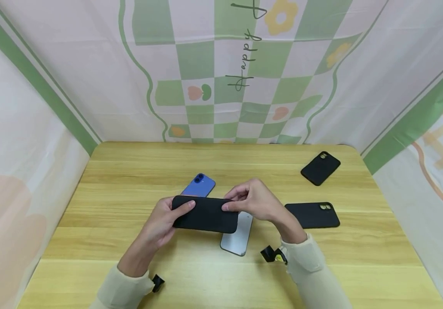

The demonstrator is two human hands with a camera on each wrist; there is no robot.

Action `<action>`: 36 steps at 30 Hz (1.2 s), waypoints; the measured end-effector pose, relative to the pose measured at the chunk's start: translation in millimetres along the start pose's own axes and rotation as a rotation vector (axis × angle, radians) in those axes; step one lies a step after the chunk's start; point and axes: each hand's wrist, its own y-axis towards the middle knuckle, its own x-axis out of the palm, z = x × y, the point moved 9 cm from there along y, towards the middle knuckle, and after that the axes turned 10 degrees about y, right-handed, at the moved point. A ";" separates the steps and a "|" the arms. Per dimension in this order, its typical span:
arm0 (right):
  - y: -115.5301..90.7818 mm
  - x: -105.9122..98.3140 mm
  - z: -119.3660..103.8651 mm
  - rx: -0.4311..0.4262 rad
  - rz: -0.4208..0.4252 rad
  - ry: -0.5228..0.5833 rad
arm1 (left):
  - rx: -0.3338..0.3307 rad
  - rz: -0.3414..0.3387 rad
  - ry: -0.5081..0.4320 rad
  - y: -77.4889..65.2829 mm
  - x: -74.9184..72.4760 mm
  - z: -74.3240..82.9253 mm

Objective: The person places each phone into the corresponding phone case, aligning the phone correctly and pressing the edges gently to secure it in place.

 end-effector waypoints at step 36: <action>4.1 11.4 13.6 0.017 0.226 0.243 | 0.085 0.273 -0.171 -5.2 -16.9 16.0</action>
